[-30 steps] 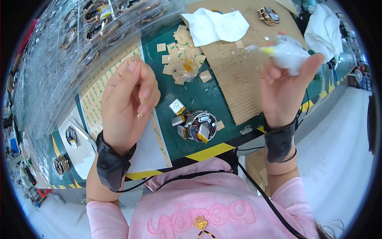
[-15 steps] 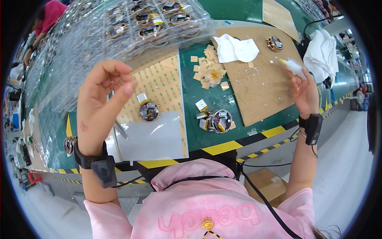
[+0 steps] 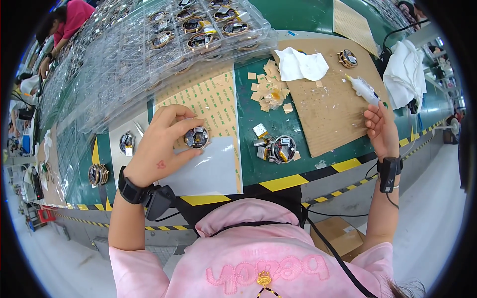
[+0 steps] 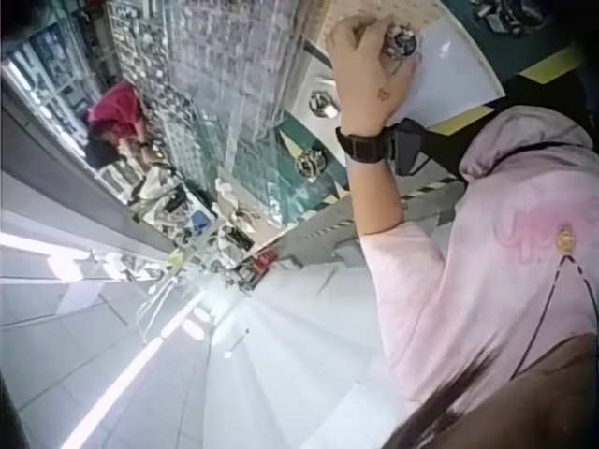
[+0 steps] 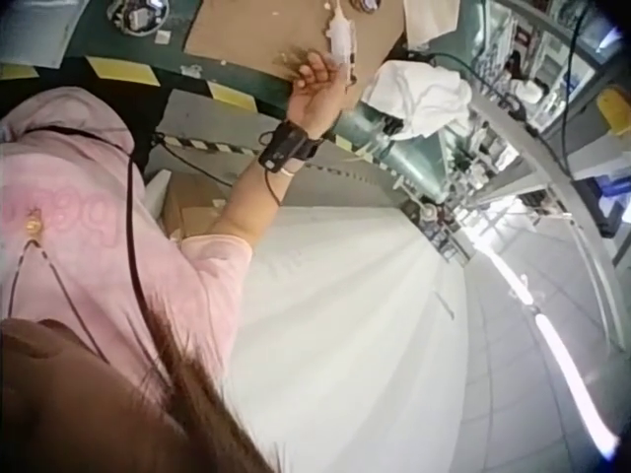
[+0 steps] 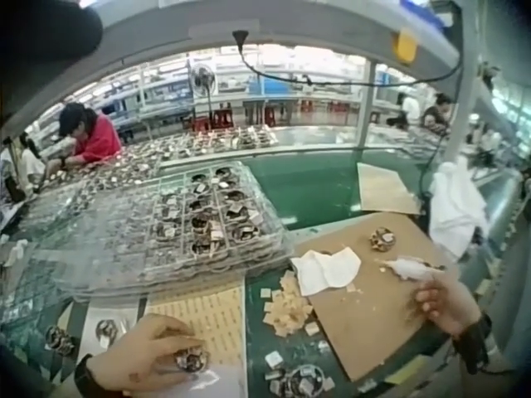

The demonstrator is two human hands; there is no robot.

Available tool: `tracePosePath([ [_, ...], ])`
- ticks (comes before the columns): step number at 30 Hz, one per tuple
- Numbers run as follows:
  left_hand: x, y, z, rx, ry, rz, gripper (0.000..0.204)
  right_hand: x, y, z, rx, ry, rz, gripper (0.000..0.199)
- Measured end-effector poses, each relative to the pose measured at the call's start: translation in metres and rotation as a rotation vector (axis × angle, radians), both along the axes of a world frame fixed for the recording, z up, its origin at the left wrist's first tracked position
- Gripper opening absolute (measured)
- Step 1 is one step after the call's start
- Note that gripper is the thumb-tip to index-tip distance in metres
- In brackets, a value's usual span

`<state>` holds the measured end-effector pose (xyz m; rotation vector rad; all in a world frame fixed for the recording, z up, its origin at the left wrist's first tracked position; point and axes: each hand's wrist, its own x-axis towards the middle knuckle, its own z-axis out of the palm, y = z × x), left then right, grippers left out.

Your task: Manual assembly of small electronic components using tweezers and an adhesive dispenser.

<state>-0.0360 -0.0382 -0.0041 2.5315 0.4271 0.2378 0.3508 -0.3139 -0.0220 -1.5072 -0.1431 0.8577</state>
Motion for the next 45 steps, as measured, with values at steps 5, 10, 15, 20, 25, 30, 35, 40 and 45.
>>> tracePosePath([
  [5,-0.003,0.003,-0.001,-0.031,-0.007,0.008,0.053,-0.02,0.002,-0.003,0.033,-0.097,0.044,0.026],
  [10,0.011,-0.007,0.007,0.044,-0.128,-0.063,0.052,-0.037,0.005,-0.002,-0.026,-0.25,0.055,0.021],
  [15,0.05,-0.042,0.03,-0.052,-0.203,-0.139,0.05,-0.042,0.01,-0.005,-0.034,-0.317,0.077,0.019],
  [20,0.09,-0.06,0.032,0.11,-0.225,-0.311,0.048,-0.046,0.009,-0.01,-0.038,-0.377,0.049,0.017],
  [25,0.104,-0.074,0.029,0.112,-0.095,-0.359,0.045,-0.047,0.009,-0.014,-0.016,-0.411,0.025,0.016],
  [30,0.107,-0.085,0.023,0.134,0.028,-0.388,0.044,-0.05,0.007,-0.018,-0.008,-0.448,0.009,0.015],
  [35,0.11,-0.089,0.019,0.196,0.116,-0.439,0.039,-0.053,0.004,-0.022,-0.003,-0.462,0.004,0.015],
  [40,0.105,-0.088,0.013,0.262,0.157,-0.414,0.036,-0.052,0.006,-0.023,0.006,-0.476,-0.001,0.015],
  [45,0.105,-0.077,0.014,0.188,0.131,-0.384,0.037,-0.049,0.01,-0.014,0.022,-0.493,-0.019,0.016],
])
